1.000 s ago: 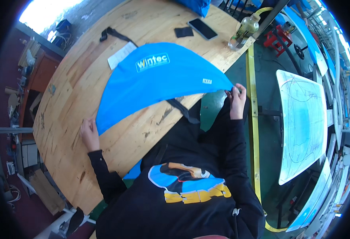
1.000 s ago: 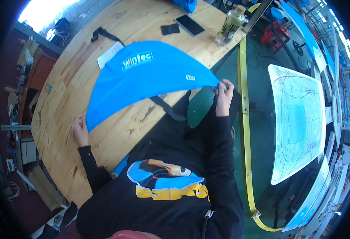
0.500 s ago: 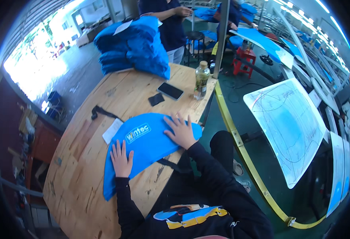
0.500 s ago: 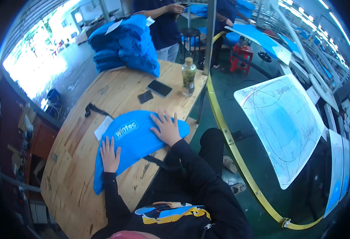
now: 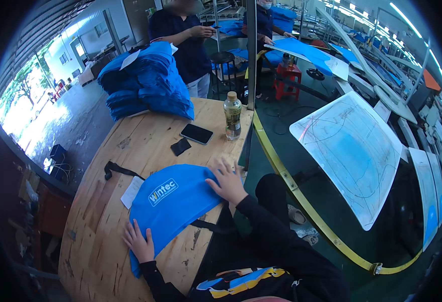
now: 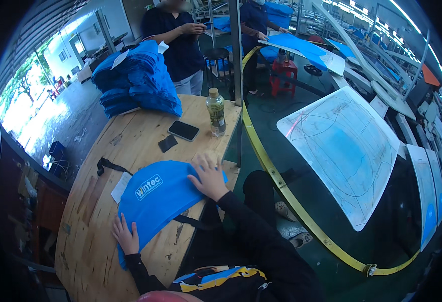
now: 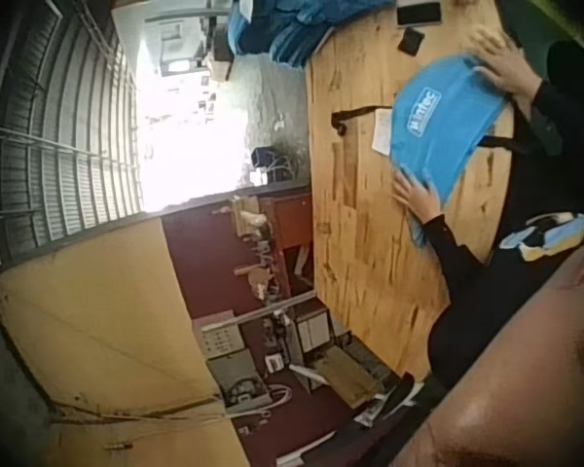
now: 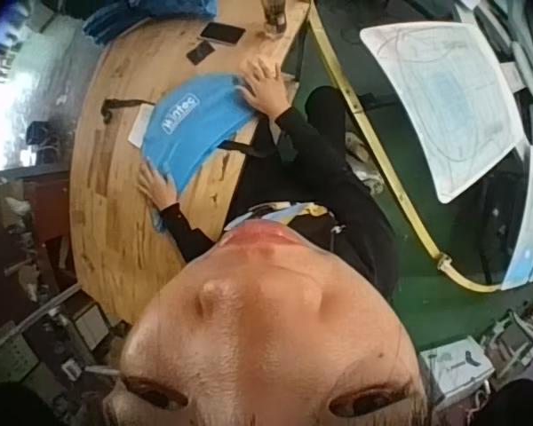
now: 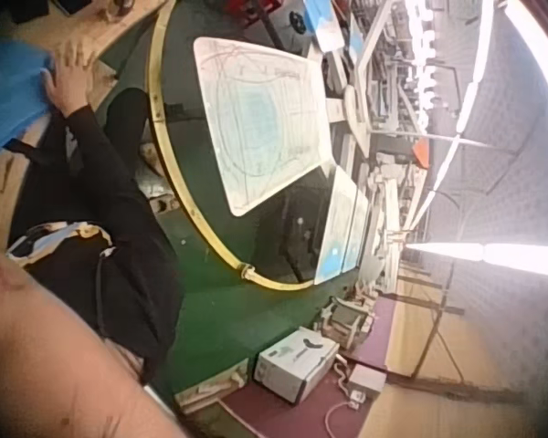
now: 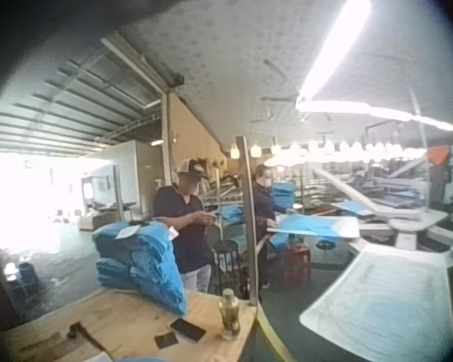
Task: Placing blue hat fabric panels onto a screen printing machine and inspecting them.
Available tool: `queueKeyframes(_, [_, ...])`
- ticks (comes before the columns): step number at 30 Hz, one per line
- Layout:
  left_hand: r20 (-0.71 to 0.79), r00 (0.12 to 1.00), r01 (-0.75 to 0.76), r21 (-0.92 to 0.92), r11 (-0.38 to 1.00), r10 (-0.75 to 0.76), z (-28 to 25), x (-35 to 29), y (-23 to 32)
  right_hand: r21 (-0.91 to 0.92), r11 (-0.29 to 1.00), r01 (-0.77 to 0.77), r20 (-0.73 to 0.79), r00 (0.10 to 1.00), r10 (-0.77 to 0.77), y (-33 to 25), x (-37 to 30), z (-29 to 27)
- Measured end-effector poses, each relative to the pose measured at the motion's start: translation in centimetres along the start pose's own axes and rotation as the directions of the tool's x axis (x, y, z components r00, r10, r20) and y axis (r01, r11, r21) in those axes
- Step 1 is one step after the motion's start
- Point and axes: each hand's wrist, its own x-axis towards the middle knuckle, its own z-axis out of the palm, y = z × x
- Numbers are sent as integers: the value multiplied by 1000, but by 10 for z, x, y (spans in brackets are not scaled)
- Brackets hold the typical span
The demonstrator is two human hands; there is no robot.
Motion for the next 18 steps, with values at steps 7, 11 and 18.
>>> queueKeyframes(7, [-176,768,-639,-277,718,616,-33,-2,130,31,960,-280,-270,922,277,107,-8,1])
queueKeyframes(11, [-182,636,-754,-353,554,750,-11,-10,174,-166,906,-388,6,919,395,176,-59,49])
queueKeyframes(18, [-178,625,-745,-427,512,760,0,-15,174,-544,802,-249,332,813,478,175,-73,71])
